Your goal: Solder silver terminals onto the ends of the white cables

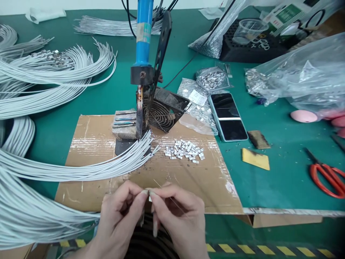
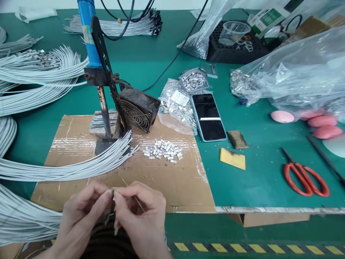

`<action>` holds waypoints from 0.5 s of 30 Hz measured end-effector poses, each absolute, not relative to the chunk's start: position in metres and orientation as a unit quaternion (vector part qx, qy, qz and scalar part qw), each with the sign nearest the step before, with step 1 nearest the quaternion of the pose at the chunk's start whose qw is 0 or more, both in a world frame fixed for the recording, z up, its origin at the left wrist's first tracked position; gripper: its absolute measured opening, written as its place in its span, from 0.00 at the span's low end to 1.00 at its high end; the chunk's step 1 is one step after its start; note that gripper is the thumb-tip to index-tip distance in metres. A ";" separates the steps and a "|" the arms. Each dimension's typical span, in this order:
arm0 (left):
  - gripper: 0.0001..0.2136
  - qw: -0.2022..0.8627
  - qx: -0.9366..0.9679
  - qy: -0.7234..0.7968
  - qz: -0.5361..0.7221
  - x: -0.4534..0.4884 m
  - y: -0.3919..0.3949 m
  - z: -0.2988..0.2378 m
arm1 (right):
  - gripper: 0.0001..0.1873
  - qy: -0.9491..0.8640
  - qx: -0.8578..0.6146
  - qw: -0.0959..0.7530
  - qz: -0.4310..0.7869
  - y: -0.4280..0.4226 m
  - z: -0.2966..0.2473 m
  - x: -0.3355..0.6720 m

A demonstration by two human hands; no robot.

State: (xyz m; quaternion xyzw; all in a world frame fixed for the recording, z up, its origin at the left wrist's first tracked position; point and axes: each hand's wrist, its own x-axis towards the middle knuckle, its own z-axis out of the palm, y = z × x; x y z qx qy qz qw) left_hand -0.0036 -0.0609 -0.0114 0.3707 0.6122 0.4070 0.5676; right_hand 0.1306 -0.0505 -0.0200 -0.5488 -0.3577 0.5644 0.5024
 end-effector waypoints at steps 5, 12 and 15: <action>0.16 0.650 0.269 0.567 0.429 -0.006 -0.054 -0.008 | 0.13 -0.597 -0.508 0.538 0.311 -0.052 -0.032 0.133; 0.09 0.620 0.251 0.593 0.448 -0.004 -0.043 -0.007 | 0.12 -0.622 -0.486 0.494 0.365 -0.039 -0.026 0.146; 0.07 0.589 0.260 0.621 0.447 -0.001 -0.039 -0.001 | 0.12 -0.589 -0.486 0.500 0.409 -0.037 -0.024 0.146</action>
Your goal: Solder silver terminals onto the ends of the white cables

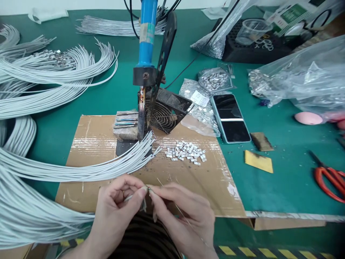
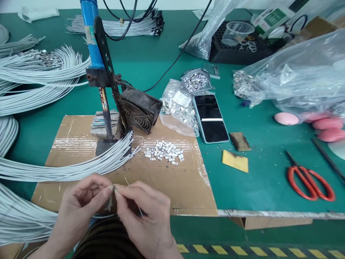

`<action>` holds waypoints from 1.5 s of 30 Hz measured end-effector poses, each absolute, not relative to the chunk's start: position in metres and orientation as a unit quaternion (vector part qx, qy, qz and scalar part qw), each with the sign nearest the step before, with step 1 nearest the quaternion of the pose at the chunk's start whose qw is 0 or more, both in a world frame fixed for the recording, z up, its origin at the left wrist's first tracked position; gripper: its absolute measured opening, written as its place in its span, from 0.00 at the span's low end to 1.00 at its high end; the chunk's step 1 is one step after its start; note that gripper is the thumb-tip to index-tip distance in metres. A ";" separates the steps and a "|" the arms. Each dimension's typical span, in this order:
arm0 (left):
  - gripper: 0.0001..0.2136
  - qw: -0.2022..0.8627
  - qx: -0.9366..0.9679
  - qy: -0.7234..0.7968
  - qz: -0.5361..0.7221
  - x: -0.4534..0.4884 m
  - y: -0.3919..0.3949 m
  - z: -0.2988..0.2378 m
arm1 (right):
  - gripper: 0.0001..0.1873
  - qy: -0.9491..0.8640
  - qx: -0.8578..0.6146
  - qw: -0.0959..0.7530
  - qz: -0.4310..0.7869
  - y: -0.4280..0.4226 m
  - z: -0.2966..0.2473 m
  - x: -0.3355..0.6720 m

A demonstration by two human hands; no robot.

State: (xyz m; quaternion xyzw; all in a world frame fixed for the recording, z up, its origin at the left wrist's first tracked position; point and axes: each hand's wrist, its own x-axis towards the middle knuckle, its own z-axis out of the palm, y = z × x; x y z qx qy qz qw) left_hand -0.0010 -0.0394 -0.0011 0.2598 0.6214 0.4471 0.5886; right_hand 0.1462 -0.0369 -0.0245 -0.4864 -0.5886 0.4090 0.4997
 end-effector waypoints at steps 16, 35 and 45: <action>0.05 0.523 0.301 0.671 0.432 -0.002 -0.024 0.006 | 0.08 -0.243 -0.550 0.485 0.635 -0.024 -0.020 0.145; 0.08 0.568 0.354 0.624 0.403 -0.016 -0.025 -0.011 | 0.04 -0.346 -0.510 0.495 0.612 -0.031 -0.029 0.140; 0.09 0.597 0.331 0.604 0.412 -0.013 -0.026 -0.011 | 0.08 -0.418 -0.525 0.529 0.520 -0.035 -0.033 0.137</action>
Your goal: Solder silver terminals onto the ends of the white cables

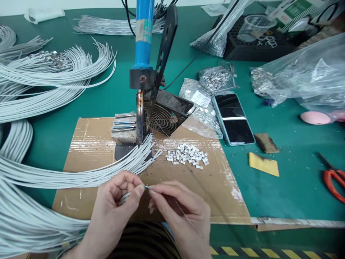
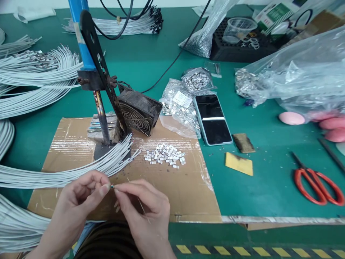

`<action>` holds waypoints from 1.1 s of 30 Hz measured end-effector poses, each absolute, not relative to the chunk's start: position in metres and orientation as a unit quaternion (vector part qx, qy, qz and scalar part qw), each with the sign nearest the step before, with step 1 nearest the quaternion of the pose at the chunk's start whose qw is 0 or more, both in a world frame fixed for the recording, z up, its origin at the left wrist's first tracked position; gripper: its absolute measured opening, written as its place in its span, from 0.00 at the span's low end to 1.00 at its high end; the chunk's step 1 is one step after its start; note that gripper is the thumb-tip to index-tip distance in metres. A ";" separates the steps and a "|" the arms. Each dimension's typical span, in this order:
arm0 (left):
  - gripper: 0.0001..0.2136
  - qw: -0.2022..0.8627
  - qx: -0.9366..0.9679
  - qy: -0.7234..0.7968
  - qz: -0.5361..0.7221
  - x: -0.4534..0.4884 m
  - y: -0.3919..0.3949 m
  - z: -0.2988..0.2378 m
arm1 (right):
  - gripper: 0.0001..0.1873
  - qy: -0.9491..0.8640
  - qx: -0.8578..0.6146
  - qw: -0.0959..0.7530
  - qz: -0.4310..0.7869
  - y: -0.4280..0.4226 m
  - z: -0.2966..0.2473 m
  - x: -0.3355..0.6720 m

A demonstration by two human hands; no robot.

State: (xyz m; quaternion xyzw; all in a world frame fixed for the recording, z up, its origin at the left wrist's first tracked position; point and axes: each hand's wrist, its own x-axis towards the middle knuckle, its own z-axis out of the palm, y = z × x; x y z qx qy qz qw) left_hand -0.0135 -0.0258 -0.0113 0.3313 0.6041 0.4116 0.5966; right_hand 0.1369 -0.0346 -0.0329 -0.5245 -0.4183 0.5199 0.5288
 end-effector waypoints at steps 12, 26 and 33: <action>0.12 0.630 0.281 0.597 0.410 -0.017 -0.027 -0.018 | 0.19 -0.650 -0.492 0.531 0.231 -0.045 -0.040 0.135; 0.07 0.571 0.346 0.625 0.405 -0.012 -0.027 -0.013 | 0.17 -0.671 -0.463 0.526 0.243 -0.035 -0.041 0.149; 0.06 0.552 0.308 0.649 0.424 -0.002 -0.024 -0.002 | 0.11 -0.533 -0.528 0.534 0.389 -0.036 -0.038 0.152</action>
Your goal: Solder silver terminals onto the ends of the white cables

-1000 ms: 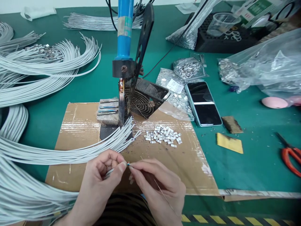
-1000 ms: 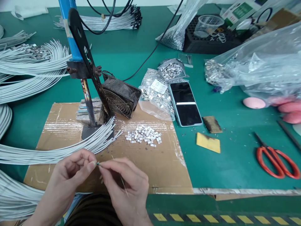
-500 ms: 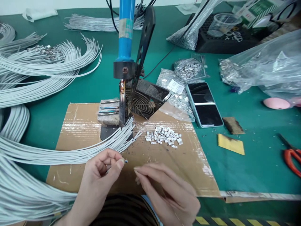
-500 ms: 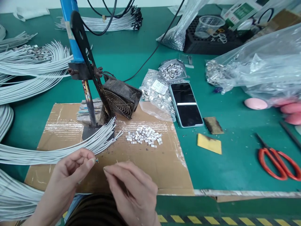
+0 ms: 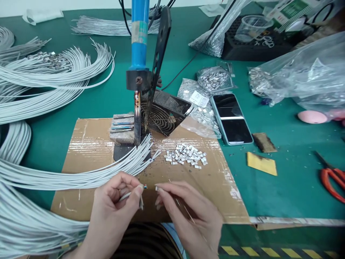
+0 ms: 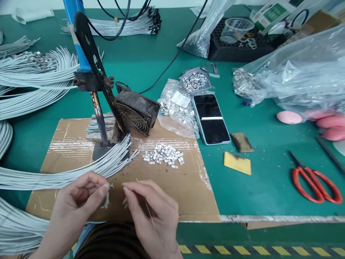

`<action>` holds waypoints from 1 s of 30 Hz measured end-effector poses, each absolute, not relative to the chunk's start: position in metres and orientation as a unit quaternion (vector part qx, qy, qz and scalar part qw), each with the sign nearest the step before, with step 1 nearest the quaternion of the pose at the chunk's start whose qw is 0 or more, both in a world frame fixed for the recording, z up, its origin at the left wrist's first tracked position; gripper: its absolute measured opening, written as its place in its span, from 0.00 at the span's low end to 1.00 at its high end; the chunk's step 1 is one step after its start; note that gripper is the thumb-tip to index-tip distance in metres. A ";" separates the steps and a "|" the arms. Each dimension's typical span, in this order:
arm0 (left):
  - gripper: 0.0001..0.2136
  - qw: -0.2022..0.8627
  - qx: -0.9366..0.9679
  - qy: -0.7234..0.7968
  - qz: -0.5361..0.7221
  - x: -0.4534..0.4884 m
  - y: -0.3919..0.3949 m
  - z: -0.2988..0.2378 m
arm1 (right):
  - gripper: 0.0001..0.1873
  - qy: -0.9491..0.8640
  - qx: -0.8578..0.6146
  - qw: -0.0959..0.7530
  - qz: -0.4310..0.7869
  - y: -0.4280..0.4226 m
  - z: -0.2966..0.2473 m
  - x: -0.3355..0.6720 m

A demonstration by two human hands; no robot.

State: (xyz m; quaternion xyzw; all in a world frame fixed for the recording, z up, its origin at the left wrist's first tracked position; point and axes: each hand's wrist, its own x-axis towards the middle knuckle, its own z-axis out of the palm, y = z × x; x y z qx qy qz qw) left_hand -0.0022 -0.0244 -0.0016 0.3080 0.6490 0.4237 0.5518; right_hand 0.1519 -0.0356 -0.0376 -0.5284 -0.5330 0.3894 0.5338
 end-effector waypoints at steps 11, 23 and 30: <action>0.06 0.547 0.324 0.638 0.433 0.002 -0.023 0.009 | 0.05 -0.374 -0.497 0.517 0.588 -0.023 -0.027 0.146; 0.07 0.536 0.339 0.651 0.418 0.002 -0.021 0.009 | 0.06 -0.389 -0.480 0.513 0.595 -0.020 -0.033 0.148; 0.07 0.532 0.346 0.650 0.418 0.003 -0.016 0.006 | 0.08 -0.462 -0.521 0.507 0.507 -0.024 -0.035 0.149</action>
